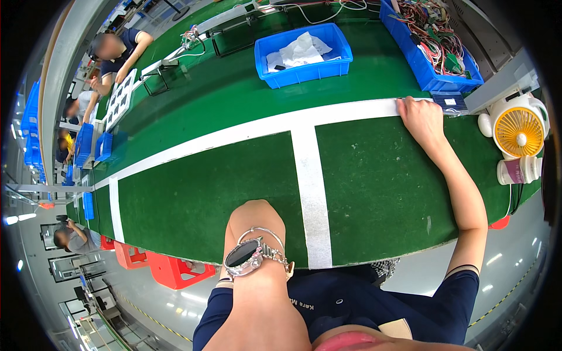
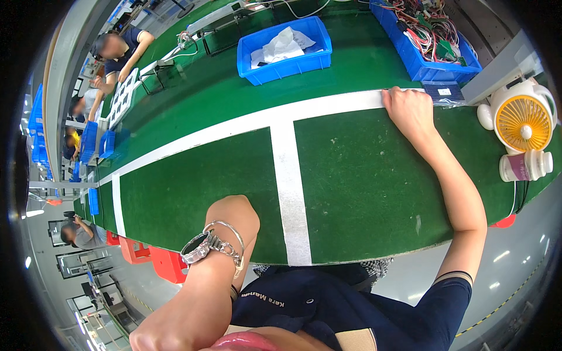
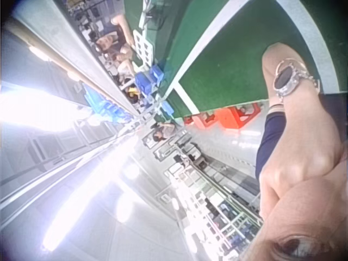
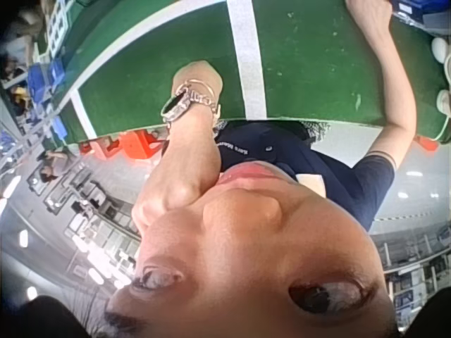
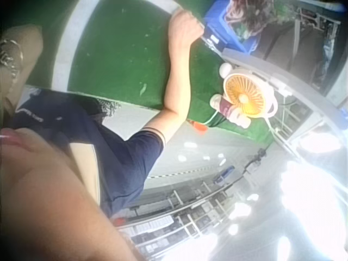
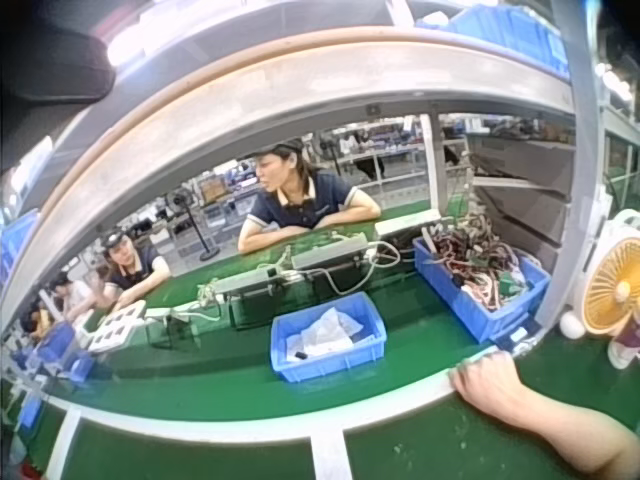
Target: Applying and smoothing out white tape strips on a green workbench surface in a factory production line.
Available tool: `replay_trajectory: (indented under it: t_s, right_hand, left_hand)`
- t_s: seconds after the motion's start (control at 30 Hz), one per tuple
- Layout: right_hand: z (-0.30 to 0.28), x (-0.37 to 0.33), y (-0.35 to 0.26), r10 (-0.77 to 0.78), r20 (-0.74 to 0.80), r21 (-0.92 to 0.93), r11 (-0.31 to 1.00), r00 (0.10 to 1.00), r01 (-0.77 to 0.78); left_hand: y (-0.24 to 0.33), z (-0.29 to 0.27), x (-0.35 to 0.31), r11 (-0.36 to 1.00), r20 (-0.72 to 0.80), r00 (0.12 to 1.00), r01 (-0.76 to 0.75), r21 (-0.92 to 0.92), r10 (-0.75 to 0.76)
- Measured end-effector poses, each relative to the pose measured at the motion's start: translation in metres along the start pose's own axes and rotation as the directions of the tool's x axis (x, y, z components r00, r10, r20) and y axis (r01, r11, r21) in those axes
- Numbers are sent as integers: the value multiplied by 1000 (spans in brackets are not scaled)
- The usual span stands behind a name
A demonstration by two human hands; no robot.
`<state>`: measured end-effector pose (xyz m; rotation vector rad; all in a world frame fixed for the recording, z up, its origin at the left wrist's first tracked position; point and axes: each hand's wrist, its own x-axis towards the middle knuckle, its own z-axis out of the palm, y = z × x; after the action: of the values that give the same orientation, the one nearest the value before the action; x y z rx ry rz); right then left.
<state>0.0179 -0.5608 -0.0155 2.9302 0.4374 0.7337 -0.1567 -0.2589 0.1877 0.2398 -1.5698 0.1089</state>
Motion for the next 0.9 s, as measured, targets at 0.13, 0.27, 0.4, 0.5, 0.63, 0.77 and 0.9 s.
replay_trajectory:
  t_s: [0.13, 0.27, 0.4, 0.5, 0.63, 0.77, 0.9]
  right_hand:
    - [1, 0, 1, 2, 6, 0, 1000, 1000, -2]
    - [0, 0, 0, 1, 10, -4, 1000, 1000, -1]
    - [3, 0, 1, -6, 6, -3, 1000, 1000, 6]
    - [3, -1, 2, -9, 1, -2, 1000, 1000, 9]
    - [4, -3, 4, -3, 2, -5, 1000, 1000, 3]
    - [3, 1, 1, -13, 2, -1, 1000, 1000, 13]
    - [4, -1, 2, -5, 5, -1, 1000, 1000, 5]
  left_hand:
    - [0, -1, 0, 998, -18, 1000, -9, 69, 10]
    - [0, -1, 0, 1000, -8, 1000, 11, 0, -11]
    - [1, 0, -1, 999, 2, 1000, 15, -40, -15]
    - [1, -1, -1, 999, -3, 1000, 20, -31, -20]
    - [0, -3, -1, 999, -31, 999, 6, 48, -5]
    - [-1, -1, 2, 1000, 3, 1000, 1, 12, -1]
    - [-1, -2, -1, 1000, 8, 1000, 4, -17, -4]
